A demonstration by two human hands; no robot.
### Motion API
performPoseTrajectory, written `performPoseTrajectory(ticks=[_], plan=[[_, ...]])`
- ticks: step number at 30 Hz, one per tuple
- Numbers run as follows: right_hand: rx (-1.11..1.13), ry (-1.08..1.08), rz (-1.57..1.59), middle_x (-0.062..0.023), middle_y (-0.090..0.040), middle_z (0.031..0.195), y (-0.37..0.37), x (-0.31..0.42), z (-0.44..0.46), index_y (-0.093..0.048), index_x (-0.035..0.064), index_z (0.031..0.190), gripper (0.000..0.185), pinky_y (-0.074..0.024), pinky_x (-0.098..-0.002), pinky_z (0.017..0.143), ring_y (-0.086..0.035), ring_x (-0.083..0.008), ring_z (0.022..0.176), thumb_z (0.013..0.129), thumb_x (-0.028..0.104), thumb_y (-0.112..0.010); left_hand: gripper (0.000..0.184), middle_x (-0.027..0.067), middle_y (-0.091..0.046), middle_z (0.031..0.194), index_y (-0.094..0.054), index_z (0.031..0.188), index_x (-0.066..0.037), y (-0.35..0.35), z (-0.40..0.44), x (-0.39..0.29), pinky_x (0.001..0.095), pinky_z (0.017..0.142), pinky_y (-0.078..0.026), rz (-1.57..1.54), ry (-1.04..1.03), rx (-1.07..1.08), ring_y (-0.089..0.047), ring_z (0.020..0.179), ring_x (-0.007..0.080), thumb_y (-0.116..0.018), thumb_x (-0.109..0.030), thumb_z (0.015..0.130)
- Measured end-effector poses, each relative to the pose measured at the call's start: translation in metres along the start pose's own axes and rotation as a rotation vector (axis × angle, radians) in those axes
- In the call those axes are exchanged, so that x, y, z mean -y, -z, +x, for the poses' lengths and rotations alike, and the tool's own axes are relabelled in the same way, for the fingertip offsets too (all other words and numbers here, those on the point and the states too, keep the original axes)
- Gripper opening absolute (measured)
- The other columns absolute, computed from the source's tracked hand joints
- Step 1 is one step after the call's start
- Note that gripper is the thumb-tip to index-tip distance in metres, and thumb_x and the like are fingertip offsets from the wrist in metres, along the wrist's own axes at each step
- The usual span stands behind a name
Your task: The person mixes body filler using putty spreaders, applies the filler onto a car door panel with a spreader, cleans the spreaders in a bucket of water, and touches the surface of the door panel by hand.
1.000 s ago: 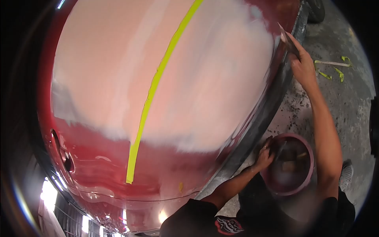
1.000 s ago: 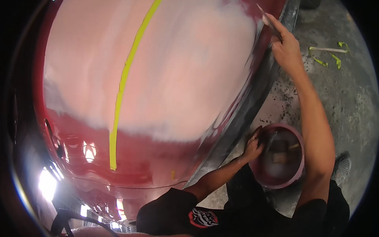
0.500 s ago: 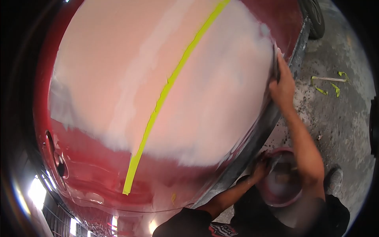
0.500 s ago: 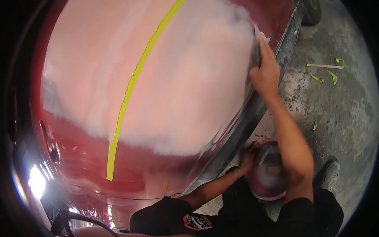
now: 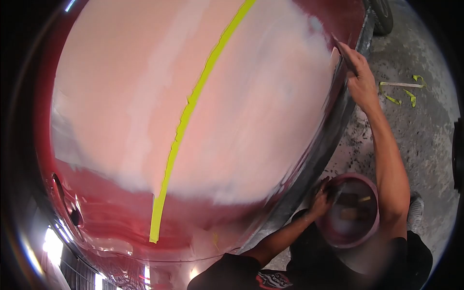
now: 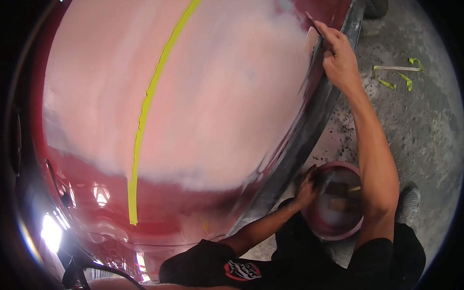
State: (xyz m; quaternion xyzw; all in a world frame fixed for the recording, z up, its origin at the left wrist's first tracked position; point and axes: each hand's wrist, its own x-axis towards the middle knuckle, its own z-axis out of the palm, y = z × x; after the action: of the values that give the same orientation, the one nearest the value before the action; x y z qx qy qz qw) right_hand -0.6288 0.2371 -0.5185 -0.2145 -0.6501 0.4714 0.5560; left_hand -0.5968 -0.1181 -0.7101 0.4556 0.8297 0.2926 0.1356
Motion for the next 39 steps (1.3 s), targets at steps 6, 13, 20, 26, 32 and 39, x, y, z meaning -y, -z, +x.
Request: performPoseTrajectory(ticks=[6, 13, 20, 26, 32, 39], plan=[[0.068, -0.119, 0.129, -0.0099, -0.054, 0.126, -0.012, 0.003, -0.007, -0.049, 0.0182, 0.133, 0.067, -0.0403, -0.0343, 0.1, -0.05, -0.0284, 0.119, 0.073, -0.01, -0.042, 0.045, 0.0244, -0.032, 0.144, -0.054, 0.122, 0.001, 0.0, -0.003, 0.001, 0.0439, 0.106, -0.034, 0.115, -0.047, -0.021, -0.037, 0.13, 0.0409, -0.057, -0.005, 0.077], [-0.001, -0.079, -0.019, -0.0183, -0.05, 0.124, -0.034, 0.058, -0.075, -0.045, 0.0158, 0.136, 0.074, -0.0404, -0.0393, 0.1, -0.051, -0.0365, 0.114, 0.067, -0.01, -0.053, 0.044, 0.0269, -0.035, 0.141, -0.053, 0.123, 0.0, 0.005, 0.005, -0.006, 0.045, 0.106, -0.031, 0.261, -0.048, 0.077, -0.038, 0.127, 0.0424, -0.053, -0.017, 0.083], [0.172, -0.331, 0.507, -0.0151, -0.056, 0.124, -0.007, 0.066, -0.108, -0.051, 0.0144, 0.134, 0.071, -0.0414, -0.0356, 0.099, -0.056, -0.0268, 0.113, 0.068, -0.013, -0.046, 0.04, 0.0304, -0.031, 0.142, -0.056, 0.117, 0.006, -0.001, 0.003, -0.004, 0.0461, 0.106, -0.033, 0.16, -0.06, 0.073, -0.036, 0.128, 0.0468, -0.052, -0.014, 0.081], [0.013, -0.265, 0.137, -0.0148, -0.057, 0.127, 0.009, -0.004, -0.024, -0.05, 0.0147, 0.134, 0.064, -0.0416, -0.0344, 0.099, -0.055, -0.0268, 0.118, 0.074, -0.008, -0.046, 0.042, 0.0274, -0.034, 0.142, -0.057, 0.119, 0.001, 0.002, 0.003, -0.004, 0.044, 0.106, -0.034, 0.132, -0.036, 0.016, -0.035, 0.131, 0.0423, -0.058, -0.009, 0.078], [-0.151, -0.056, -0.033, -0.016, -0.052, 0.131, -0.046, -0.005, -0.034, -0.046, 0.0115, 0.136, 0.07, -0.0403, -0.0349, 0.101, -0.05, -0.0314, 0.121, 0.07, -0.009, -0.05, 0.04, 0.0282, -0.035, 0.141, -0.058, 0.116, 0.002, -0.005, 0.0, 0.004, 0.0452, 0.106, -0.033, 0.114, -0.033, -0.023, -0.036, 0.13, 0.0438, -0.06, -0.007, 0.078], [0.017, -0.016, -0.131, -0.0151, -0.049, 0.135, -0.02, 0.015, -0.104, -0.045, 0.0077, 0.137, 0.075, -0.0379, -0.0356, 0.105, -0.047, -0.0322, 0.124, 0.065, -0.015, -0.05, 0.042, 0.0296, -0.033, 0.142, -0.057, 0.117, 0.002, 0.002, 0.002, -0.006, 0.0466, 0.109, -0.029, 0.235, 0.04, 0.102, -0.033, 0.132, 0.0434, -0.059, -0.006, 0.076]])
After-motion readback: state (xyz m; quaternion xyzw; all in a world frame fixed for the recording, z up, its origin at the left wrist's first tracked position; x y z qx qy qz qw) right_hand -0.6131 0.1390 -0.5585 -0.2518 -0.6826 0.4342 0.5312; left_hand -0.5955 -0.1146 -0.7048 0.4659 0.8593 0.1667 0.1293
